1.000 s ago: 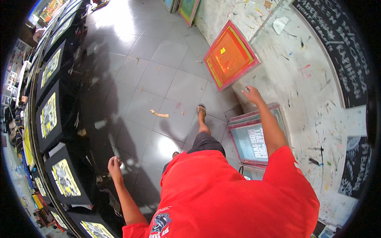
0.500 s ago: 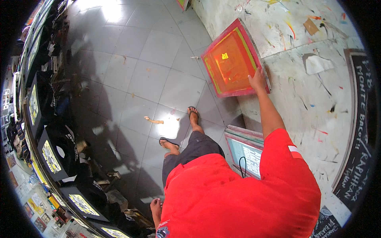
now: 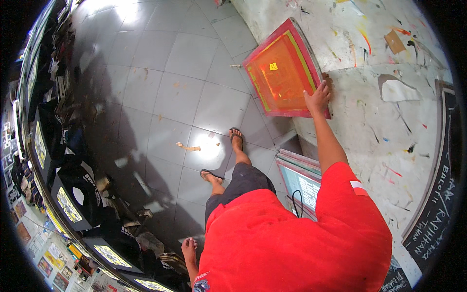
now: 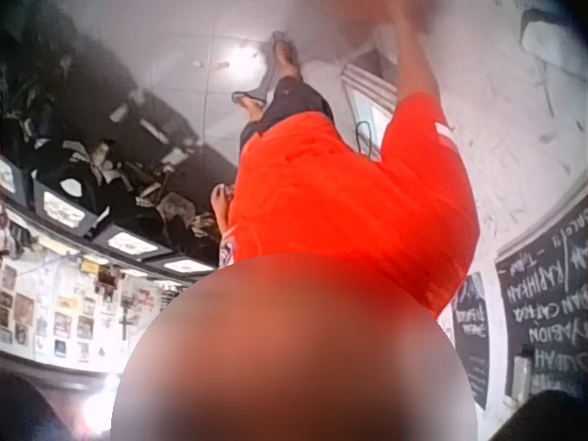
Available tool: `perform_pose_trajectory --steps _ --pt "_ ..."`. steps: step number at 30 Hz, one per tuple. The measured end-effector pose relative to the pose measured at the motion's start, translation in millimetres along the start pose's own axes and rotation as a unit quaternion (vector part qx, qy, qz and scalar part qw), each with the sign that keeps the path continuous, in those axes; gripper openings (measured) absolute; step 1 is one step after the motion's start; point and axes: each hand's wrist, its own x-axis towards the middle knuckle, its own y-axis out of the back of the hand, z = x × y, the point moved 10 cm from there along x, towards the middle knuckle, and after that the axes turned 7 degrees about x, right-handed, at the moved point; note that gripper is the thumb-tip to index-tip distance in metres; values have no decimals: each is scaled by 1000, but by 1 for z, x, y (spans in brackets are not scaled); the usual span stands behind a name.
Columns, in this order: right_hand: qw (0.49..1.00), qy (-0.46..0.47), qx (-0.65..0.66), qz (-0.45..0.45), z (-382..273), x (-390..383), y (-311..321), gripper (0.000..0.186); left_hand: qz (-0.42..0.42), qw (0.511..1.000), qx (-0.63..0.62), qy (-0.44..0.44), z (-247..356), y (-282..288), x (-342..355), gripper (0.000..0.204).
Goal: The person performs screen printing on black t-shirts using yellow and red inks. They align and pull a yellow screen, then switch to a red screen, apply red ink with a squeegee, and print on multiple shirts. The person also handles a pile of black t-shirts at the end.
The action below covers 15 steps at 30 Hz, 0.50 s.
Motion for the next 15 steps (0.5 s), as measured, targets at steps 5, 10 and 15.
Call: perform_pose_trajectory --steps 5,10,15 --pt "997 6 71 -13 -11 14 6 70 4 999 -39 12 -18 -5 -2 20" --pt "976 148 152 -53 -55 6 -36 51 11 996 -89 1 -63 -17 -6 21" --pt "957 219 149 -114 -184 -57 18 43 58 992 -115 -13 -106 -33 -7 24"
